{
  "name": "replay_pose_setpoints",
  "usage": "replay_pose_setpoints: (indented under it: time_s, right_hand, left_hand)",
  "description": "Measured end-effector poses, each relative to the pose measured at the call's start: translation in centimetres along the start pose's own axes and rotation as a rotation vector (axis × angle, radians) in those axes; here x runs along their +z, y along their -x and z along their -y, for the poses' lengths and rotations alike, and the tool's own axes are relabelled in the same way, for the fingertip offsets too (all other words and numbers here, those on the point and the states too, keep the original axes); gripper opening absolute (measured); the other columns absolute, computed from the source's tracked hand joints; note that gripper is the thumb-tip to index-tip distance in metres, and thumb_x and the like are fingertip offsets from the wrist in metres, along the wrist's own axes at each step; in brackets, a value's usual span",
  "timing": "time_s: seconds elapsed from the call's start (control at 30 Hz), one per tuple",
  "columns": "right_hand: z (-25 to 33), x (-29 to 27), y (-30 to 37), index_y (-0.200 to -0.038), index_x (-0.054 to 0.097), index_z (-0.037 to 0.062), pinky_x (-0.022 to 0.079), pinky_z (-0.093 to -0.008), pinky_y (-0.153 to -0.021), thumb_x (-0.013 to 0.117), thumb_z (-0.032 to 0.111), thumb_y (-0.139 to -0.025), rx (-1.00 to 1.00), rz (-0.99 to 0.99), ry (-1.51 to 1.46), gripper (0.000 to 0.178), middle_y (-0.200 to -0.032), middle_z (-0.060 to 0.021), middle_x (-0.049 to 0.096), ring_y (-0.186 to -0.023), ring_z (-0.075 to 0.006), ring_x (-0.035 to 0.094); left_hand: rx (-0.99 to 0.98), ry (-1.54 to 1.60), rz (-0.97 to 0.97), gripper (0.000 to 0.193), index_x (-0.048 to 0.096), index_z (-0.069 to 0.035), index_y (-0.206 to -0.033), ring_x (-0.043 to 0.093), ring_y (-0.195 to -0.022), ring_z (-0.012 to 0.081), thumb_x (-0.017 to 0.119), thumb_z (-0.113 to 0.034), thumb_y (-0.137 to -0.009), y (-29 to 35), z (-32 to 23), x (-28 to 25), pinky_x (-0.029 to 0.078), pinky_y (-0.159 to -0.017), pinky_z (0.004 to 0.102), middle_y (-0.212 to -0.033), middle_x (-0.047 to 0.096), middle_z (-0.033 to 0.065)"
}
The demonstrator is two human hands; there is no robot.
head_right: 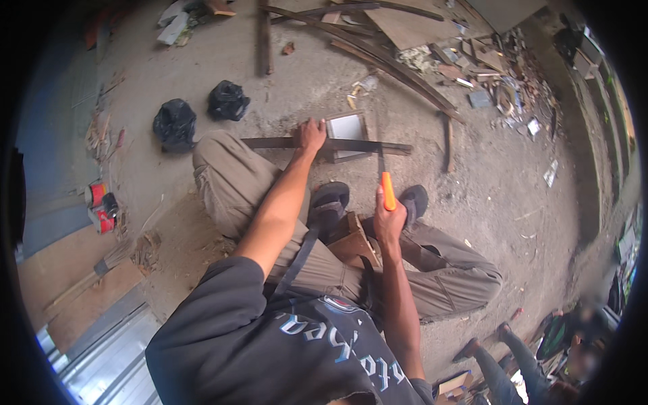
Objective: The person sits on the floor and uses a hand saw to cut a long, thin piece of wood. They hold the wood steady with their left hand and saw with their right hand, working in a cluttered area with debris.
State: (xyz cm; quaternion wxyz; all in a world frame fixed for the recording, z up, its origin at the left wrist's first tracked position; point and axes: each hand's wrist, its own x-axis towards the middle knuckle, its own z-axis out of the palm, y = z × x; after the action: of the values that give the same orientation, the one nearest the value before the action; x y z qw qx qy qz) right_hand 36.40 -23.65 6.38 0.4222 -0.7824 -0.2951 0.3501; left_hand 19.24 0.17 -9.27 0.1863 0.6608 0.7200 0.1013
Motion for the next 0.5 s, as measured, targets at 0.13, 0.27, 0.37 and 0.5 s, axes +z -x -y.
replay_pose_setpoints:
  time_s: [0.13,0.27,0.37,0.5]
  right_hand:
    - [1.4,0.0,-0.1,-0.07,0.059,-0.0045,0.035,-0.0353,-0.049,0.066,0.035,-0.097,-0.079,-0.03,0.117,0.048,-0.053,-0.0057,0.043,-0.053,-0.0116,0.039]
    - [2.3,-0.4,-0.4,-0.071,0.059,-0.0049,0.035,-0.0369,-0.049,0.067,0.037,-0.096,-0.082,-0.038,0.166,0.049,-0.052,-0.0093,0.043,-0.05,-0.0132,0.038]
    - [3.1,-0.3,-0.3,-0.071,0.059,-0.0055,0.035,-0.0362,-0.048,0.067,0.035,-0.096,-0.095,-0.067,0.129,0.048,-0.052,-0.0091,0.042,-0.051,-0.013,0.037]
    - [4.3,-1.5,-0.7,-0.071,0.059,-0.0047,0.035,-0.0351,-0.048,0.067,0.033,-0.096,-0.034,-0.106,0.146,0.047,-0.052,-0.0087,0.043,-0.051,-0.0128,0.037]
  left_hand:
    - [0.109,0.083,-0.171,0.041,0.052,-0.006,-0.118,0.05,-0.122,0.0339,0.061,-0.037,-0.093,1.5,-4.1,-1.0,0.038,-0.098,0.056,-0.123,0.055,0.0166]
    - [0.183,0.088,-0.294,0.048,0.048,-0.005,-0.126,0.045,-0.13,0.0349,0.064,-0.034,-0.091,1.8,-6.5,0.3,0.034,-0.106,0.0597,-0.132,0.049,0.0166]
    - [0.18,0.09,-0.242,0.059,0.042,-0.003,-0.136,0.036,-0.139,0.0368,0.063,-0.035,-0.091,1.7,-7.2,1.6,0.025,-0.113,0.064,-0.142,0.041,0.0201]
    - [0.252,0.065,-0.208,0.061,0.039,-0.003,-0.139,0.033,-0.143,0.0367,0.06,-0.037,-0.093,2.3,-8.9,3.0,0.022,-0.114,0.0643,-0.148,0.039,0.0202]
